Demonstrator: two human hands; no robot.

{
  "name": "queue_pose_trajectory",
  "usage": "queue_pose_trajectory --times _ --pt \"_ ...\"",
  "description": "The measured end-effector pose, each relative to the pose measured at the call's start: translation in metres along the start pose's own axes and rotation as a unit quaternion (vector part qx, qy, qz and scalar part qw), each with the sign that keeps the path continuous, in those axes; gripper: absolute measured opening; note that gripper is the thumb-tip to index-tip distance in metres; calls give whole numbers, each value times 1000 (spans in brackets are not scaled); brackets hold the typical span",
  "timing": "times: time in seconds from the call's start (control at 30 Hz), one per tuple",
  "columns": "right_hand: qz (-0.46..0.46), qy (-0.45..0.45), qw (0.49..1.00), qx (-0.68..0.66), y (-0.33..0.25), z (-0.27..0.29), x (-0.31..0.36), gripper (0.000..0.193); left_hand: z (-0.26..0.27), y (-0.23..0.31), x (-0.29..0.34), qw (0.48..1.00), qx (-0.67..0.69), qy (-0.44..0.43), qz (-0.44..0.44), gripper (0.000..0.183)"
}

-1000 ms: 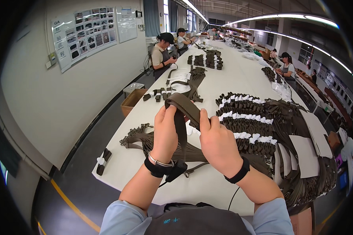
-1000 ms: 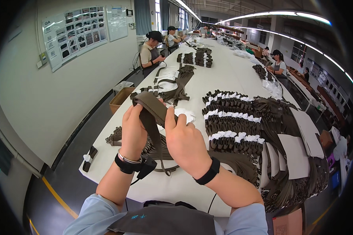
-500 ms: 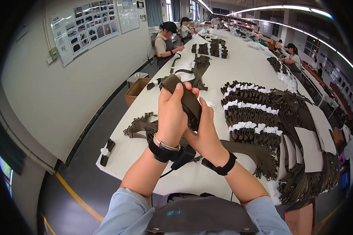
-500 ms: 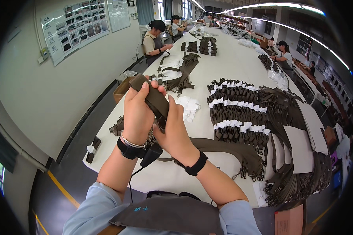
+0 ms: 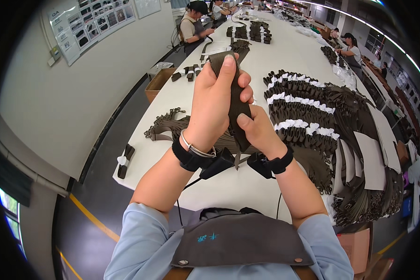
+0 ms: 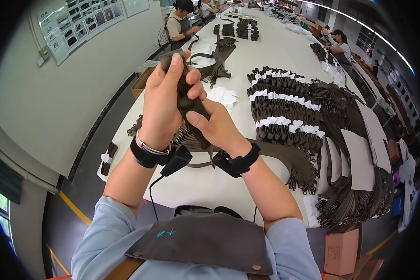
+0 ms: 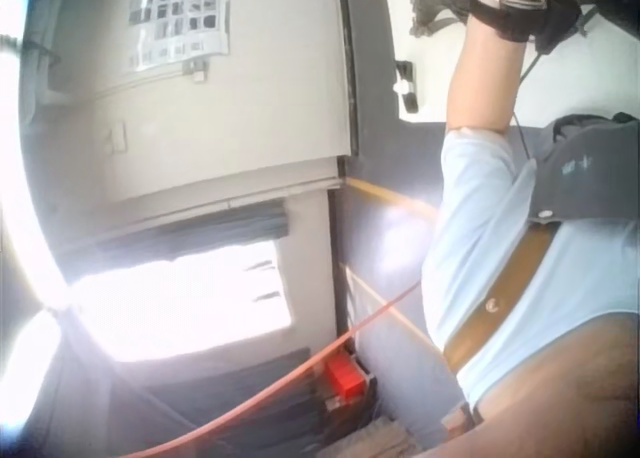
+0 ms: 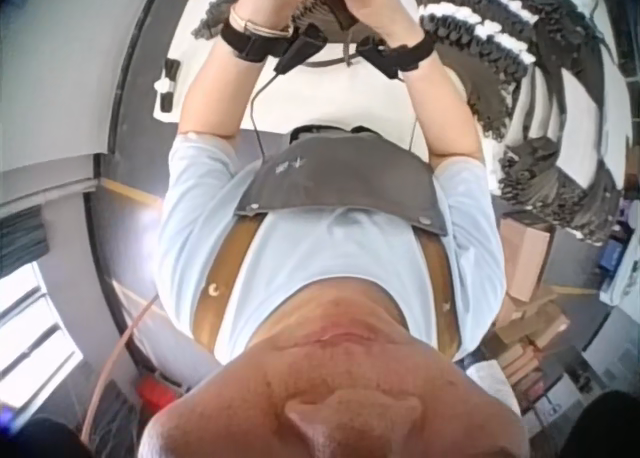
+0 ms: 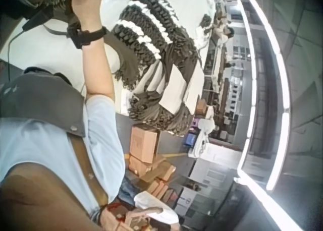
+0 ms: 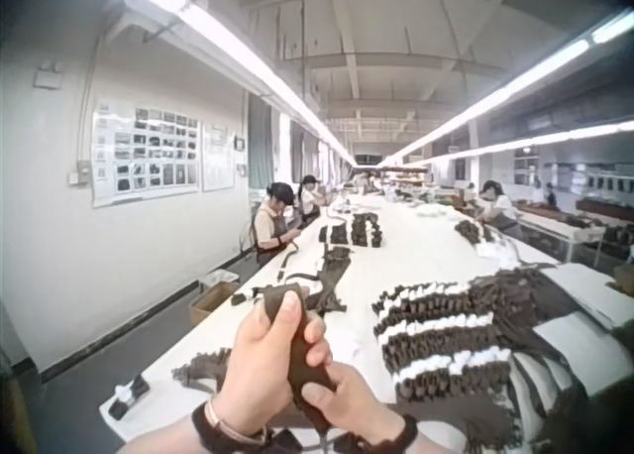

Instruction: The person organizes and assembles olive green fabric straps on a long white table in a factory setting. They pick up bundles of straps, separate them, and insert white plastic spacers into the loops. The person then folds the straps and places them into neat stacks alongside other workers.

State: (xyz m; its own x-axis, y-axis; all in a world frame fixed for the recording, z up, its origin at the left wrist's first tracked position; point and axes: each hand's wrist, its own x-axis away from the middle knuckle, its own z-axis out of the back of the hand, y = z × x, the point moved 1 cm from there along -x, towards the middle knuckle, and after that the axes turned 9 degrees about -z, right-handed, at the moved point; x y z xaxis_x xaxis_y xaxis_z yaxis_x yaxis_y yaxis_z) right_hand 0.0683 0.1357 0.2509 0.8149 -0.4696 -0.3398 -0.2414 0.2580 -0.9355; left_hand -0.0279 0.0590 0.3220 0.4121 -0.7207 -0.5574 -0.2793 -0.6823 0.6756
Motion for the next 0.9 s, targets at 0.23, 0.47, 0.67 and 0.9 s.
queue_pose_trajectory --times 0.23,0.47,0.67,0.9 --pt "-164 -78 964 -192 -19 -16 7 29 12 1 -11 994 -92 21 47 28" --pt "-6 109 955 -277 -17 13 -1 31 43 -29 13 889 -299 -309 158 57" --pt "31 72 959 -274 -8 22 9 32 28 -51 54 913 -282 -233 181 30" --pt "-16 17 903 -428 -6 19 20 28 24 -43 53 891 -311 -277 182 31"
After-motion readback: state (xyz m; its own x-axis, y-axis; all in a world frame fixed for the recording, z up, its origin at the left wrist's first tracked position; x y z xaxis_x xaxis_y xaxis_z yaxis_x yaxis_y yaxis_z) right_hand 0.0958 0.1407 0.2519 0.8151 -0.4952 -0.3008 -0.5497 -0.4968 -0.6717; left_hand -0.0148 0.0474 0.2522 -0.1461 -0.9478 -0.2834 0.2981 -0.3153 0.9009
